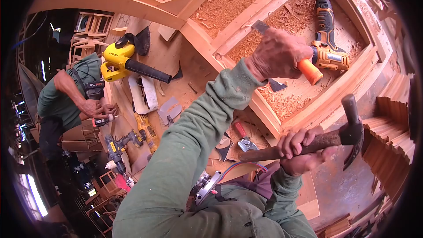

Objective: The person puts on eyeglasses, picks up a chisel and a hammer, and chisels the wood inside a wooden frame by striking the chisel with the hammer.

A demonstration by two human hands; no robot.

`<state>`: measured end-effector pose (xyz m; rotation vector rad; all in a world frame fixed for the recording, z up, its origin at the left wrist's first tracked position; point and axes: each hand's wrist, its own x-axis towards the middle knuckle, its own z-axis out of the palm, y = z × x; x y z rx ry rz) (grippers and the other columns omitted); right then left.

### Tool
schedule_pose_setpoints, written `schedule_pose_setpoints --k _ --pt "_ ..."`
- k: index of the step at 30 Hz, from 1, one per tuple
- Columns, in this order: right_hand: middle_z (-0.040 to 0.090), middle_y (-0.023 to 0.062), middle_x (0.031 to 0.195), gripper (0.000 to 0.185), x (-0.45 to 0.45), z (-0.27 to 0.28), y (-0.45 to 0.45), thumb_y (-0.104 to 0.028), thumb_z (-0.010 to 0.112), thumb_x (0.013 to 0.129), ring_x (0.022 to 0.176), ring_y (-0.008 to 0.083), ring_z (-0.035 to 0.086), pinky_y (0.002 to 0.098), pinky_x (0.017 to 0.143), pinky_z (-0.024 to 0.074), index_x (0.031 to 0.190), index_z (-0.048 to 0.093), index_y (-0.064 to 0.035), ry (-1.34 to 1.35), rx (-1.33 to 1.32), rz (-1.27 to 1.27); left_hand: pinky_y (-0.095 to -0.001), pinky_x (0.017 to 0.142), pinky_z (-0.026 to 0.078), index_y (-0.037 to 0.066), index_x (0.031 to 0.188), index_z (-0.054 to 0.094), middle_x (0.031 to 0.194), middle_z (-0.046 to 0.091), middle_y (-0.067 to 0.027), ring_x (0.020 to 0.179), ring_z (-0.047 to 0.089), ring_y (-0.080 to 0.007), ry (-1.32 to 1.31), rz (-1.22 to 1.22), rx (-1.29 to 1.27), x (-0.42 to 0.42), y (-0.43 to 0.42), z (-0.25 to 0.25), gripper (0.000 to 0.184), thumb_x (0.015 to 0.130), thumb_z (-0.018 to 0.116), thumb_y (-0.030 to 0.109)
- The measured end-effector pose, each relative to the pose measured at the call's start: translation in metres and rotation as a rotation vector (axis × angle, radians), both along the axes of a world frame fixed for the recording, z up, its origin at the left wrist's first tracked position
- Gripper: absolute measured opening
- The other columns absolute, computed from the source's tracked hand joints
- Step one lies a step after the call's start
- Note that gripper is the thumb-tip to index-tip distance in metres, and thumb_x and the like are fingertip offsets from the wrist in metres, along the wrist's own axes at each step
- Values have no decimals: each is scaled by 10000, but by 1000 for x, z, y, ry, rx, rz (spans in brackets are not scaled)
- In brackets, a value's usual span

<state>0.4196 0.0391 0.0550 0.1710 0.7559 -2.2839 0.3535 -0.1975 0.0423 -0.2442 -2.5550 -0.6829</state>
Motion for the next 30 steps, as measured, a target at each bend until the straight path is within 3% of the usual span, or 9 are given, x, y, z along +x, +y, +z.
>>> schedule_pose_setpoints --k 2,6,10,13,18,20,21,26,30 --pt "356 10 538 730 -1 -5 -6 -837 306 883 397 134 342 290 370 309 834 387 -113 -93 131 141 -367 569 502 156 740 630 654 608 -38 613 648 -253 -5 2 4 1 1 -1 192 630 766 236" --pt "364 13 547 748 -7 -1 6 -852 334 863 403 144 355 295 377 319 831 393 -107 52 168 174 -368 575 506 158 742 629 674 624 -35 626 655 -252 -18 15 -11 4 0 -1 195 615 759 228" --pt "381 19 550 741 10 -1 -1 -844 368 860 393 143 361 294 368 356 823 391 -104 46 -93 -83 -365 569 502 155 714 621 665 619 -32 621 653 -247 -1 27 -30 1 1 1 169 622 746 222" --pt "373 19 552 786 0 -8 -2 -884 408 805 402 143 357 284 378 320 827 401 -98 -135 263 229 -363 552 491 152 694 613 652 609 -34 606 643 -248 6 48 -60 0 -1 -4 150 641 737 219" --pt "365 13 550 766 8 5 2 -868 360 841 397 139 375 305 358 353 838 403 -103 -29 108 2 -375 531 499 144 677 586 640 609 -47 585 643 -250 28 31 -80 -1 -5 -2 155 639 726 196" --pt "321 -10 517 679 8 4 -6 -801 333 908 340 112 301 265 303 281 839 380 -127 -24 36 16 -370 537 501 141 685 594 646 615 -50 591 644 -253 54 55 -37 -2 -3 -1 144 641 724 188" --pt "315 -14 520 688 5 8 -9 -808 345 901 353 112 298 270 322 270 850 392 -123 -74 217 128 -367 546 501 138 695 610 639 617 -48 589 644 -253 43 48 -64 -2 -4 1 124 676 721 189" --pt "331 -1 537 732 15 10 11 -843 356 867 405 121 337 273 384 296 870 416 -113 31 195 267 -343 526 476 149 681 619 607 603 -26 544 622 -209 136 242 -134 35 7 27 155 731 738 235" --pt "341 -2 545 738 27 6 20 -845 352 866 402 123 337 271 380 297 864 414 -110 -51 192 304 -349 535 483 158 687 621 614 610 -28 553 633 -211 43 137 -58 41 8 30 144 694 741 237"
